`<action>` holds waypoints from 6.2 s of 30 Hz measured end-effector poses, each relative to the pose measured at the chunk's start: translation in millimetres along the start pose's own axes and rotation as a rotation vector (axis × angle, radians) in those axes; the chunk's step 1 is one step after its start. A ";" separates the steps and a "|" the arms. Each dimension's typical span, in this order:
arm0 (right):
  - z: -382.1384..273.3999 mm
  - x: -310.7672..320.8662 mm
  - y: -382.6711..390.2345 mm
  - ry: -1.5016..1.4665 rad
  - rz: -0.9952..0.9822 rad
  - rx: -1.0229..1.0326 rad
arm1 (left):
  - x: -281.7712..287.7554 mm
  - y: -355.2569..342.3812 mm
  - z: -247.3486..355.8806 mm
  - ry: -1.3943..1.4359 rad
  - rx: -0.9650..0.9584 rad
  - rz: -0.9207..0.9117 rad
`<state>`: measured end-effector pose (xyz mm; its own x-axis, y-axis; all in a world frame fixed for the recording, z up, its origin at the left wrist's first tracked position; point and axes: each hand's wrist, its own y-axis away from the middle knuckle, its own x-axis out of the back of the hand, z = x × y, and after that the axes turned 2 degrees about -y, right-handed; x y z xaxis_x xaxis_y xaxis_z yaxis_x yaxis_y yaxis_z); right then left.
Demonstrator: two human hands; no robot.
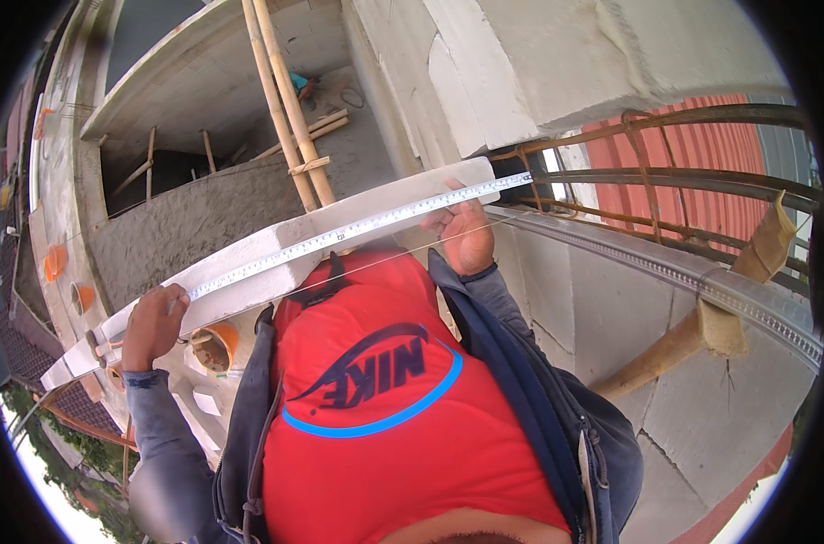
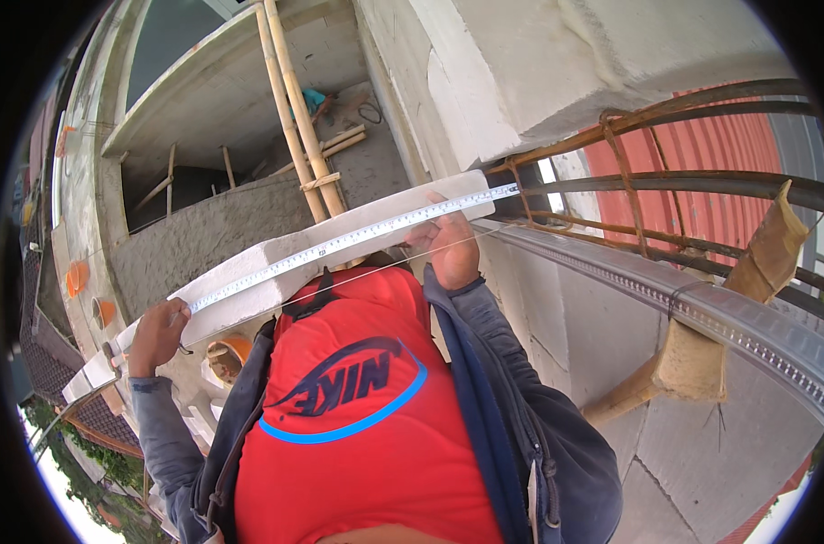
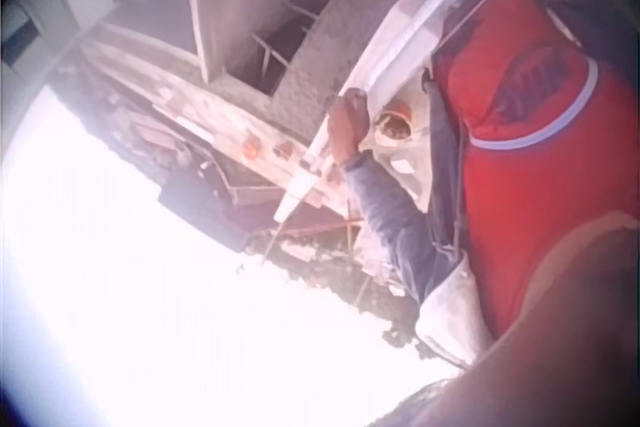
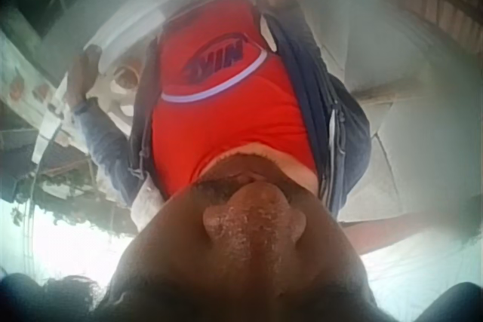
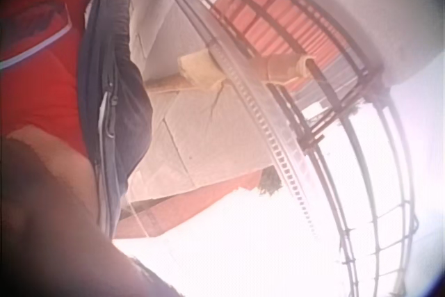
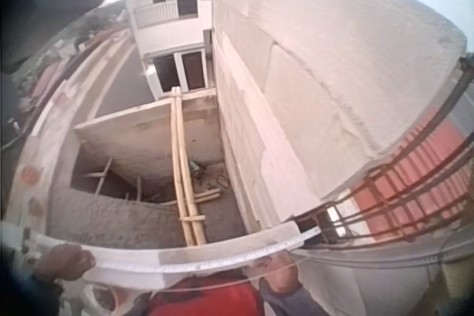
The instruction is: The person places white rectangular tiles onto a wall, applies mortar from a bucket using a trowel, and taps tiles with a hammer to set them. The person measures tiles with a tape measure and cuts them with a hand saw before installation.
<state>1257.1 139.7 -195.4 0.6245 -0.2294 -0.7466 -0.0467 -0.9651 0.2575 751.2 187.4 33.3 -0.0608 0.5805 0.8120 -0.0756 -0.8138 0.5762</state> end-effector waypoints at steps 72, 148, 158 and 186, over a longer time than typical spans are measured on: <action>-26.3 -22.0 -28.2 -0.502 -0.285 -0.074 | -3.6 -2.5 25.6 -0.223 0.094 0.006; 140.5 -193.8 236.7 0.739 -0.939 -0.467 | -432.5 437.4 -92.3 0.890 0.222 0.619; 429.6 -333.9 384.5 0.678 -0.846 -0.660 | -705.6 569.2 58.3 1.497 0.883 0.675; 1014.6 -490.1 666.6 1.171 -2.047 -1.488 | -789.7 715.3 -462.4 1.704 1.177 0.480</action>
<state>128.8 -519.1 -280.2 -0.6877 0.6756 -0.2658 0.5248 0.7156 0.4610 284.9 -841.1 -238.9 -0.5502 -0.7289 0.4073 0.6794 -0.1072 0.7259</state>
